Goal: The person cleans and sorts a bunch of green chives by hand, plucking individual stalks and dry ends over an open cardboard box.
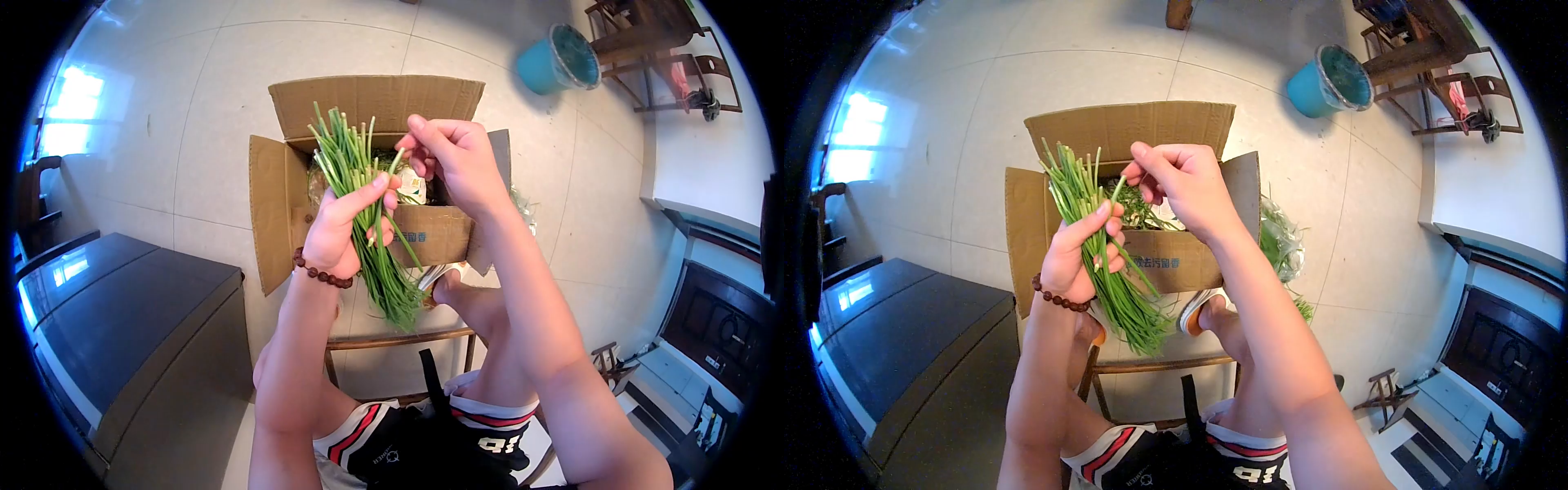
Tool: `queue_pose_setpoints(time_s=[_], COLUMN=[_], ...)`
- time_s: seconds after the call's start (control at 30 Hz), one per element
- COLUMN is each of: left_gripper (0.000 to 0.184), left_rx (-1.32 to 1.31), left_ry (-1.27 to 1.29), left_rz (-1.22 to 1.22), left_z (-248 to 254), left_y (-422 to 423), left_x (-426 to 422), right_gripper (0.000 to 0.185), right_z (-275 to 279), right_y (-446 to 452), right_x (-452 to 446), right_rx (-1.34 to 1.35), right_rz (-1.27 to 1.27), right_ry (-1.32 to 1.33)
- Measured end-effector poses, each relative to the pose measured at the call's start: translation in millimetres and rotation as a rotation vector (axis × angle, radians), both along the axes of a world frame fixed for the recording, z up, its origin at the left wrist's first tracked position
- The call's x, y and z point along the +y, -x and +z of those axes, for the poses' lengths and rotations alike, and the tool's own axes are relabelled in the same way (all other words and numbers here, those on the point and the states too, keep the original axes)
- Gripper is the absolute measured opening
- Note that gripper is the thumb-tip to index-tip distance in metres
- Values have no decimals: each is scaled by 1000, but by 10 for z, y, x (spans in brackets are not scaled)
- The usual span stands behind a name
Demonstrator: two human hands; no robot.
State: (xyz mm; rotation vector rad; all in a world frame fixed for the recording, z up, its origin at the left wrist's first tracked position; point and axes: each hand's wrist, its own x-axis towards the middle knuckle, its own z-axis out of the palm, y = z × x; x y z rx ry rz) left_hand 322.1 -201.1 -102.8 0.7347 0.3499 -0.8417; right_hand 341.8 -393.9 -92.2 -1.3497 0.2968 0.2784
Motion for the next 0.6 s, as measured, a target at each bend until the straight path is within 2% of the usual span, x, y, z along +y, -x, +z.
queue_pose_setpoints(time_s=[0.03,0.13,0.23,0.27,0.37,0.47,0.6], left_gripper=[21,22,22,24,26,26,25], left_rx=[0,25,3,-50,-141,-113,-81], left_ry=[0,87,-25,-48,-145,-84,-113], left_rz=[-1,17,67,54,15,-2,91], left_z=[-3,-10,-2,-26,66,-9,67], left_y=[-11,-10,10,-4,-17,-3,-18], left_x=[12,14,-48,-37,-39,-1,-20], right_gripper=[33,13,12,18,26,33,33], right_z=[30,144,63,44,6,27,-10], right_y=[11,48,43,35,9,12,-6], right_x=[9,89,56,66,26,76,-58], right_rx=[0,-91,-122,-150,-107,-59,-19], right_rz=[-1,57,40,17,14,-98,-8], right_ry=[0,-79,-61,77,131,159,315])
